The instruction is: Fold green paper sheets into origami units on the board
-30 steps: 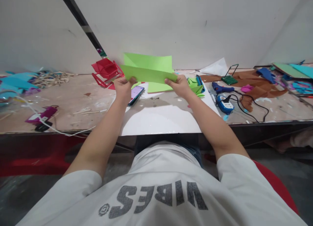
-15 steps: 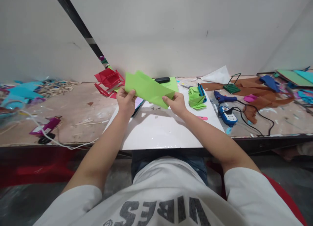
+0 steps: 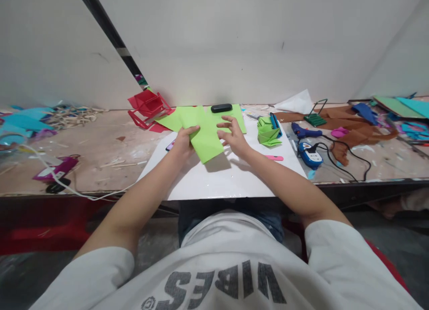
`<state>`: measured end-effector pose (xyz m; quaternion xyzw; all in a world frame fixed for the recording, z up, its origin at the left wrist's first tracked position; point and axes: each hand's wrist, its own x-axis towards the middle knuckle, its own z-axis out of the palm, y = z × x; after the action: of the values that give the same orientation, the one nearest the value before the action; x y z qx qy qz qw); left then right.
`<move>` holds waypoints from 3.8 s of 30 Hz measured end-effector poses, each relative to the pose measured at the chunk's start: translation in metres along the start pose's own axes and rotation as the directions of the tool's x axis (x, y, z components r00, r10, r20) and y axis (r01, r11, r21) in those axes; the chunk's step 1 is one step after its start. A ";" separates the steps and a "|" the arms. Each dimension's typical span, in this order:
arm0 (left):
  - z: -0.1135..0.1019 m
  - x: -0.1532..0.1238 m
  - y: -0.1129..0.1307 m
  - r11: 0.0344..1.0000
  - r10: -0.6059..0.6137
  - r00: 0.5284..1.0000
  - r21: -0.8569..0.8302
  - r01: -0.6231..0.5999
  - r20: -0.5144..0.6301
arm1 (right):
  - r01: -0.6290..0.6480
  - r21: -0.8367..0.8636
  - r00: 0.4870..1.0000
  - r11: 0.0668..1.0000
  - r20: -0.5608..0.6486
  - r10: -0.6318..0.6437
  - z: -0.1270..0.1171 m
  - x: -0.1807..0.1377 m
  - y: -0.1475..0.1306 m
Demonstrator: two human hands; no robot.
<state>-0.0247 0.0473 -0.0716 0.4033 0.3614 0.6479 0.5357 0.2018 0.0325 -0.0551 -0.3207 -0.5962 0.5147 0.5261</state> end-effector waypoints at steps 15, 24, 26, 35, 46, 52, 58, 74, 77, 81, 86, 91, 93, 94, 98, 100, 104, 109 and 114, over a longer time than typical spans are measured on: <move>0.010 -0.020 0.010 0.952 -0.245 0.945 0.241 0.192 0.215 | -0.196 -0.007 0.967 0.981 -0.165 0.193 -0.013 0.021 -0.004; 0.008 -0.016 0.010 0.948 -0.259 0.947 0.239 0.211 0.188 | -0.083 0.057 0.991 0.995 -0.100 0.089 -0.017 0.021 0.003; 0.008 -0.014 0.008 0.948 -0.259 0.952 0.232 0.219 0.160 | -0.088 0.048 0.992 0.995 -0.084 0.091 -0.019 0.020 0.004; 0.004 -0.008 0.005 0.939 -0.268 0.953 0.261 0.225 0.142 | -0.125 -0.001 0.990 0.992 -0.073 0.124 -0.018 0.020 0.007; 0.005 -0.017 0.019 0.914 -0.302 0.944 0.322 0.245 0.137 | -0.157 -0.020 0.984 0.987 -0.091 0.155 -0.008 0.015 -0.007; 0.003 -0.013 0.017 0.906 -0.310 0.945 0.334 0.261 0.102 | -0.184 -0.030 0.974 0.982 -0.137 0.179 -0.004 0.017 -0.003; 0.004 -0.009 0.016 0.950 -0.121 0.989 0.300 0.090 0.086 | -0.155 -0.047 0.983 0.987 -0.105 0.150 -0.002 0.017 0.003; 0.003 -0.007 0.017 0.927 -0.011 0.991 0.373 -0.040 0.133 | -0.132 -0.157 0.991 0.979 -0.018 0.131 0.003 0.010 -0.001; 0.002 -0.009 0.020 0.921 -0.004 0.989 0.386 -0.053 0.145 | -0.112 -0.168 0.993 0.979 0.003 0.115 0.005 0.010 0.003; -0.001 -0.009 0.021 0.922 -0.006 0.989 0.383 -0.051 0.146 | -0.071 -0.180 0.996 0.981 0.037 0.079 0.006 0.009 0.007; -0.003 -0.006 0.020 0.921 0.009 0.987 0.384 -0.071 0.162 | -0.047 -0.206 0.997 0.977 0.044 0.058 0.007 0.007 0.007; -0.003 -0.005 0.019 0.923 0.021 0.982 0.374 -0.091 0.186 | -0.011 -0.239 0.997 0.971 0.066 0.028 0.006 0.005 0.003; -0.003 -0.006 0.021 0.927 0.028 0.979 0.362 -0.101 0.203 | 0.000 -0.247 0.997 0.969 0.075 0.019 0.005 0.004 0.002; -0.003 -0.007 0.022 0.926 0.031 0.977 0.363 -0.108 0.212 | 0.003 -0.253 0.997 0.967 0.080 0.018 0.005 0.003 0.002; -0.004 -0.008 0.025 0.908 0.037 0.968 0.396 -0.136 0.248 | 0.001 -0.279 0.995 0.960 0.094 0.026 0.005 0.004 0.002; -0.005 -0.008 0.025 0.902 0.039 0.965 0.406 -0.145 0.258 | 0.006 -0.269 0.995 0.963 0.099 0.022 0.005 0.005 0.003; -0.006 -0.005 0.021 0.894 0.059 0.955 0.410 -0.180 0.290 | -0.001 -0.227 0.993 0.974 0.114 0.027 0.006 0.006 0.002; -0.005 -0.003 0.018 0.897 0.071 0.940 0.391 -0.206 0.332 | -0.020 -0.314 0.981 0.949 0.177 0.079 0.006 0.000 0.001; -0.006 -0.002 0.020 0.888 0.070 0.950 0.414 -0.199 0.305 | -0.026 -0.311 0.978 0.950 0.189 0.088 0.005 0.000 0.006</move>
<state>-0.0385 0.0419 -0.0563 0.6260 0.3891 0.5214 0.4300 0.1956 0.0326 -0.0598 -0.3619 -0.7093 0.4608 0.3918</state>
